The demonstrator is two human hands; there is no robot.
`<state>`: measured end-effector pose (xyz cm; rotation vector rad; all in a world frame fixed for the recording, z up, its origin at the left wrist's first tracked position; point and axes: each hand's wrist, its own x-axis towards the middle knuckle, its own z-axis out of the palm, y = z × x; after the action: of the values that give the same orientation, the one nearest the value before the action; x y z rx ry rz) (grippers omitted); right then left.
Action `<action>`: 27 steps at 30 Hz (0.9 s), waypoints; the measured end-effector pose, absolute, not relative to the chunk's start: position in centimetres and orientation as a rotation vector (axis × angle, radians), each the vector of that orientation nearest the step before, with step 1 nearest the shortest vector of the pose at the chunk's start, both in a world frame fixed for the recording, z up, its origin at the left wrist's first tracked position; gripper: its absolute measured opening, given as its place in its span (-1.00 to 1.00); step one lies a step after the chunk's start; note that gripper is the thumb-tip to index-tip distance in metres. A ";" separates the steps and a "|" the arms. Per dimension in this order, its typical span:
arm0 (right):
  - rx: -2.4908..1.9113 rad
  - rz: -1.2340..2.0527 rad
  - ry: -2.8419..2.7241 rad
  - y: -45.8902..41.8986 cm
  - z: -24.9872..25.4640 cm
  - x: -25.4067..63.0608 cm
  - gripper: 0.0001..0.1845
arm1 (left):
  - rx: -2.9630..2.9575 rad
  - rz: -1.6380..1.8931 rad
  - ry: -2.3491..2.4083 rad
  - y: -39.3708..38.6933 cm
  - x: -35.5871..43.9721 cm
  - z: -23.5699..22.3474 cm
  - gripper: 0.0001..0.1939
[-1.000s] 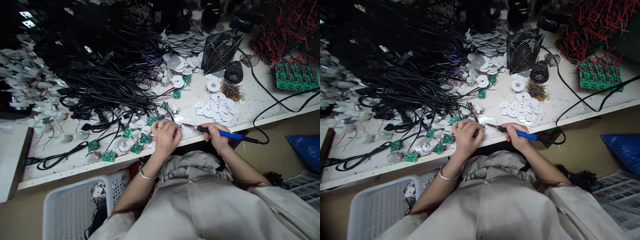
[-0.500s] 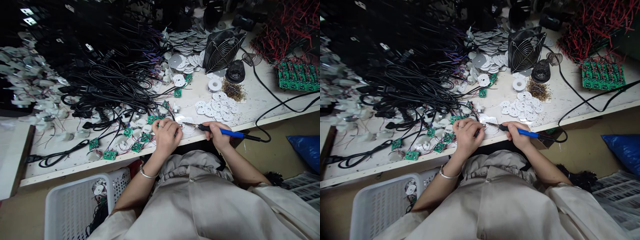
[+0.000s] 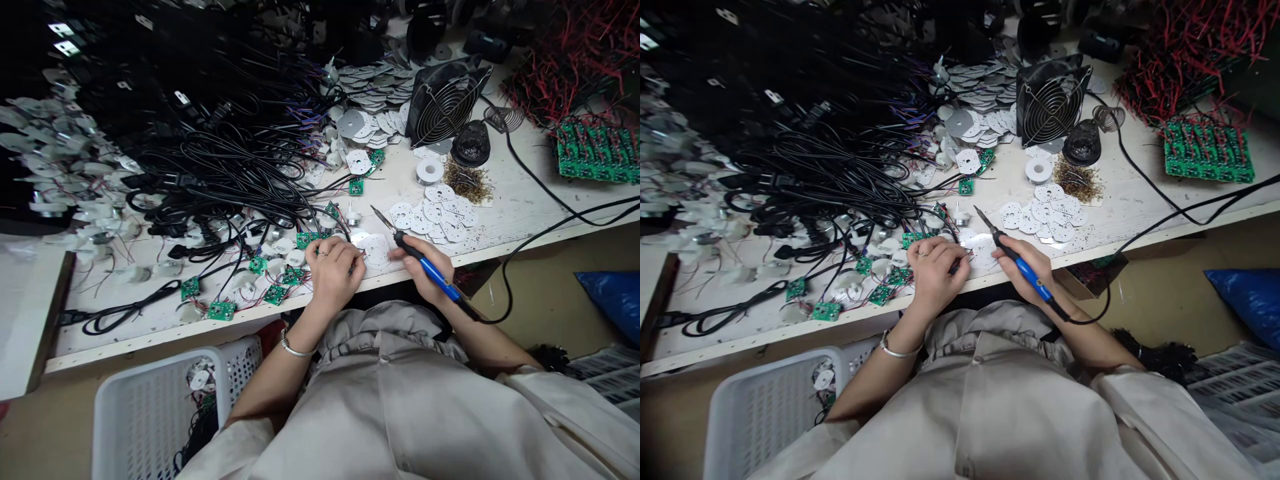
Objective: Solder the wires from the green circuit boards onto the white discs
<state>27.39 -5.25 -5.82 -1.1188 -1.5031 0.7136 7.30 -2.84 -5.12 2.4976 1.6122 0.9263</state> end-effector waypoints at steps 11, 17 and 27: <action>-1.058 0.143 -2.102 -4.4 -7.9 26.4 -0.59 | 2.505 0.913 1.627 -2.6 7.1 -4.9 -0.91; -1.107 0.240 -2.094 -4.5 -8.1 26.3 -0.59 | 2.507 0.882 1.893 -2.4 8.1 -5.2 -0.84; -1.087 0.301 -2.056 -4.4 -7.7 26.1 -0.59 | 2.564 0.800 1.727 -2.3 6.8 -5.4 -0.85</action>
<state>26.13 -4.41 -7.70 -1.0869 -2.0564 0.3013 6.76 -2.26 -5.42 2.5642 1.7270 0.7997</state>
